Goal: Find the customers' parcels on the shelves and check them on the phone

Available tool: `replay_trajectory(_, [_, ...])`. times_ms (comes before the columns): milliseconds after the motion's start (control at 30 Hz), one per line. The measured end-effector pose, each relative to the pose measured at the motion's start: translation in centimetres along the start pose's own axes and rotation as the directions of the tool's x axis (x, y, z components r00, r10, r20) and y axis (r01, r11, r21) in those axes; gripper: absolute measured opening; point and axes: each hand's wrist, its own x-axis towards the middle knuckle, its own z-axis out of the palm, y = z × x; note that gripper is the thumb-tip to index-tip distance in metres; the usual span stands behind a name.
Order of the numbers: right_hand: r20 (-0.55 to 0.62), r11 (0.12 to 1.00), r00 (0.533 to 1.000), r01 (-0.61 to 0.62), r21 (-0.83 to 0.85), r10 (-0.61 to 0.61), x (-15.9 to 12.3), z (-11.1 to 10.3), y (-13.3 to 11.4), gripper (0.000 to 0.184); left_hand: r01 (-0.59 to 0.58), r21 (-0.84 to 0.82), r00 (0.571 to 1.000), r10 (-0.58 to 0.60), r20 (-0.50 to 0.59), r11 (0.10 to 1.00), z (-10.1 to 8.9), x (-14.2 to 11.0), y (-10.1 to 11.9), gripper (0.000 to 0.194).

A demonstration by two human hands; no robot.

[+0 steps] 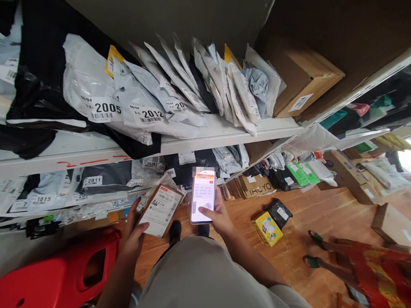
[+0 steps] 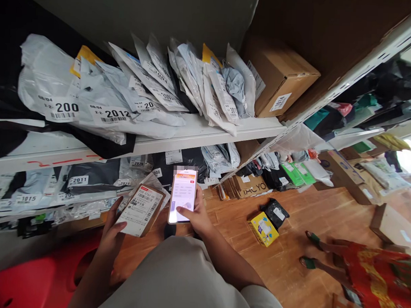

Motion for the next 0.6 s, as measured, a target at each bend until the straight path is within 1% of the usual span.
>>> replay_trajectory(67, [-0.022,1.000,1.000,-0.010,0.011,0.010,0.07,-0.05,0.11,0.072,-0.002,0.004,1.000,0.002,0.005,1.000,0.09,-0.03,0.02,0.089])
replay_trajectory(233, [-0.028,0.990,0.996,-0.087,0.107,0.090,0.21,0.01,0.03,0.074,-0.002,0.001,1.000,0.002,-0.003,1.000,0.11,0.13,-0.14,0.091])
replay_trajectory(367, [-0.072,0.998,0.995,-0.060,0.035,0.062,0.39,0.01,0.18,0.076,0.000,-0.005,1.000,0.000,-0.003,1.000,0.13,0.36,-0.34,0.093])
replay_trajectory(433, [-0.045,0.998,0.997,-0.065,0.020,0.065,0.43,-0.20,0.43,0.075,-0.011,-0.006,1.000,0.011,-0.005,1.000,0.20,0.40,-0.41,0.091])
replay_trajectory(533, [0.037,0.996,0.997,-0.075,0.048,0.073,0.39,-0.66,0.84,0.077,-0.028,-0.021,1.000,0.028,-0.006,0.999,0.19,0.47,-0.53,0.089])
replay_trajectory(600, [0.084,0.996,0.995,-0.062,0.056,0.058,0.32,-0.84,0.96,0.077,-0.017,-0.026,1.000,0.017,-0.007,0.999,0.08,0.53,-0.63,0.089])
